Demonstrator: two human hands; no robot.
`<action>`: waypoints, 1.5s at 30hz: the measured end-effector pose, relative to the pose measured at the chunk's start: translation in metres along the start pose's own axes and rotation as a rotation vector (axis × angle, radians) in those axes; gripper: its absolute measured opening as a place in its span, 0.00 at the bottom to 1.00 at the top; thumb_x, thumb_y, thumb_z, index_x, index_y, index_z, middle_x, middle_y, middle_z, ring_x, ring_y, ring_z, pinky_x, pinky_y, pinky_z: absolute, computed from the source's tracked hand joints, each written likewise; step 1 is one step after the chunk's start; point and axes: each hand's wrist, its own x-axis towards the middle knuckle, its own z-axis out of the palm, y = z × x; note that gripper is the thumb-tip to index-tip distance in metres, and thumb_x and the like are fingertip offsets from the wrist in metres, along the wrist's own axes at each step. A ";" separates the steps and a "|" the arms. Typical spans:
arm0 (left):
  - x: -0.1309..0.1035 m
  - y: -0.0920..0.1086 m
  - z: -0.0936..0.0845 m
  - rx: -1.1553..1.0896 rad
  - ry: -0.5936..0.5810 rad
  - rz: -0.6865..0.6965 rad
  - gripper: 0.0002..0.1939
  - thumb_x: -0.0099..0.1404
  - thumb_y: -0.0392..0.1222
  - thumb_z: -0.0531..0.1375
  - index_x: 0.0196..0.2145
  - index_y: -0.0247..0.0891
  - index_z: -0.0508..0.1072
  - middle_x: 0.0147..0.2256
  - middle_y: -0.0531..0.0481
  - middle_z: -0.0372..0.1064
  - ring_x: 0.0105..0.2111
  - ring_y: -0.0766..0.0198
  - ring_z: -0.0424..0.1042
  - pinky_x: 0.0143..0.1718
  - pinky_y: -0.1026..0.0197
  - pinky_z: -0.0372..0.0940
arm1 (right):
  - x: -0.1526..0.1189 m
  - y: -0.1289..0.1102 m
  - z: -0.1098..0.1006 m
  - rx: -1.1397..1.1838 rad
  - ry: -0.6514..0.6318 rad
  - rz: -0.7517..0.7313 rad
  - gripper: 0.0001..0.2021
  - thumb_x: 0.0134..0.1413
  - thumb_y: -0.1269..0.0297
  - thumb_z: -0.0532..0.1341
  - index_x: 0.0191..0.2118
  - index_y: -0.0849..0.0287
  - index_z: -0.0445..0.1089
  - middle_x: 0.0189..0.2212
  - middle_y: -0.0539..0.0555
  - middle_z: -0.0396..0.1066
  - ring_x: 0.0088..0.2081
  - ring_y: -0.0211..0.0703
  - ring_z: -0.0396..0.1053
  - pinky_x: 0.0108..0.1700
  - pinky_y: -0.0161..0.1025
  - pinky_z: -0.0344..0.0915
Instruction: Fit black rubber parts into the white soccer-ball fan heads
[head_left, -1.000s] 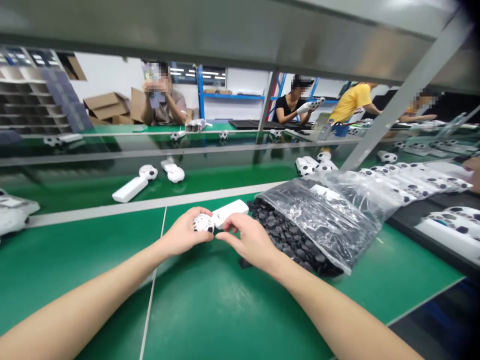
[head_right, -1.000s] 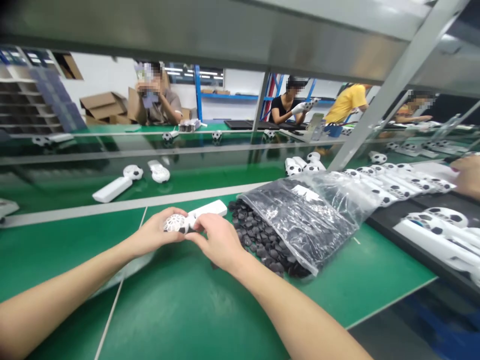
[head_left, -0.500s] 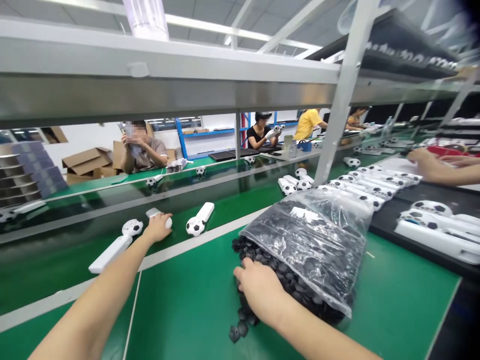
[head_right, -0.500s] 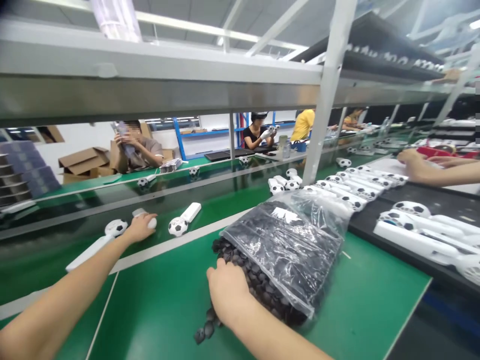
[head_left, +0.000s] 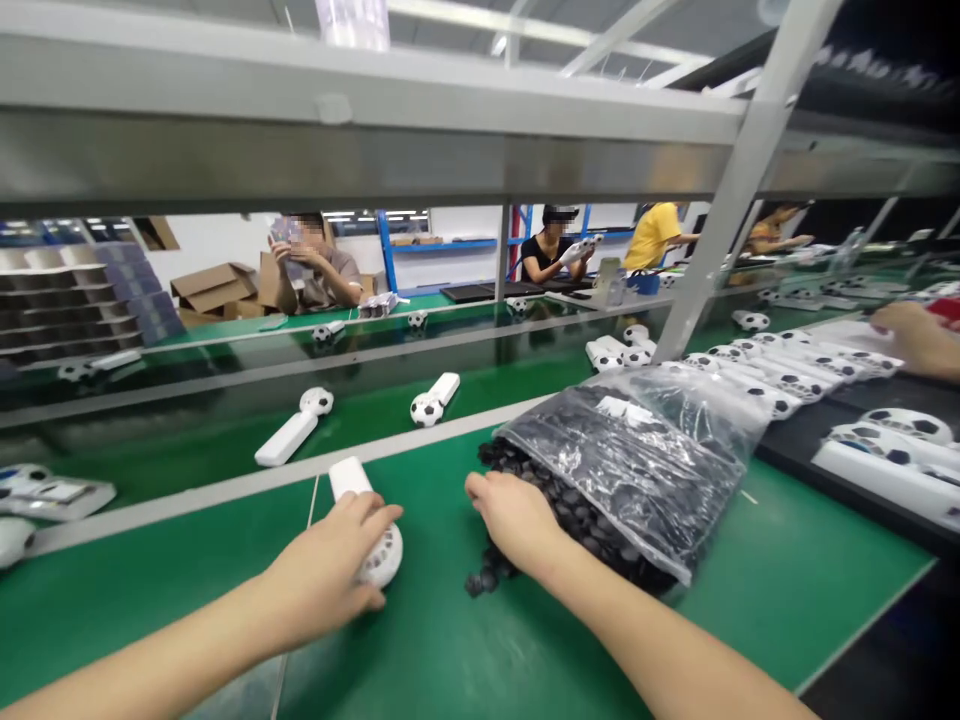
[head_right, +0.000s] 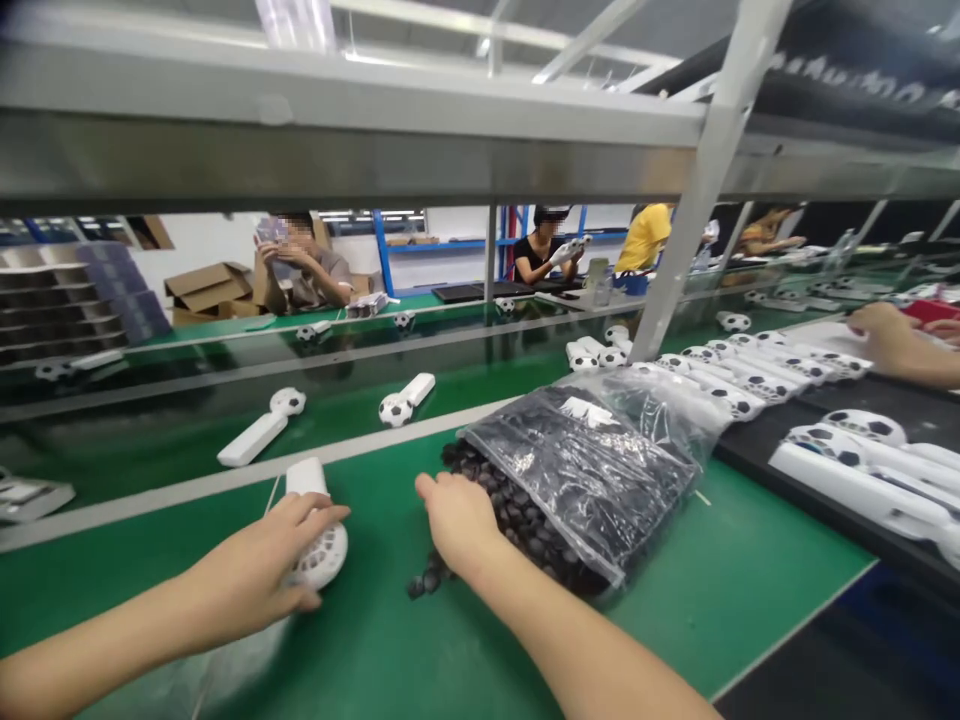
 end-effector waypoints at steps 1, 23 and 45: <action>-0.008 0.002 0.001 0.027 -0.045 0.070 0.40 0.47 0.37 0.60 0.58 0.46 0.53 0.60 0.45 0.47 0.57 0.46 0.52 0.51 0.48 0.57 | 0.000 0.001 0.002 0.026 0.014 -0.016 0.09 0.57 0.72 0.52 0.38 0.56 0.67 0.30 0.53 0.68 0.31 0.42 0.67 0.30 0.36 0.54; -0.025 0.024 0.041 0.067 0.053 -0.088 0.36 0.62 0.57 0.46 0.62 0.35 0.44 0.42 0.38 0.65 0.38 0.49 0.67 0.36 0.54 0.62 | 0.000 0.010 0.013 0.208 -0.120 -0.282 0.14 0.54 0.77 0.53 0.41 0.62 0.72 0.37 0.57 0.67 0.39 0.39 0.66 0.43 0.33 0.60; 0.016 0.022 0.044 -0.418 0.216 -0.056 0.40 0.52 0.56 0.58 0.59 0.45 0.51 0.55 0.46 0.57 0.51 0.50 0.62 0.48 0.55 0.60 | -0.016 -0.016 -0.008 0.349 0.054 -0.591 0.05 0.55 0.70 0.55 0.33 0.61 0.68 0.29 0.53 0.70 0.33 0.39 0.65 0.37 0.35 0.58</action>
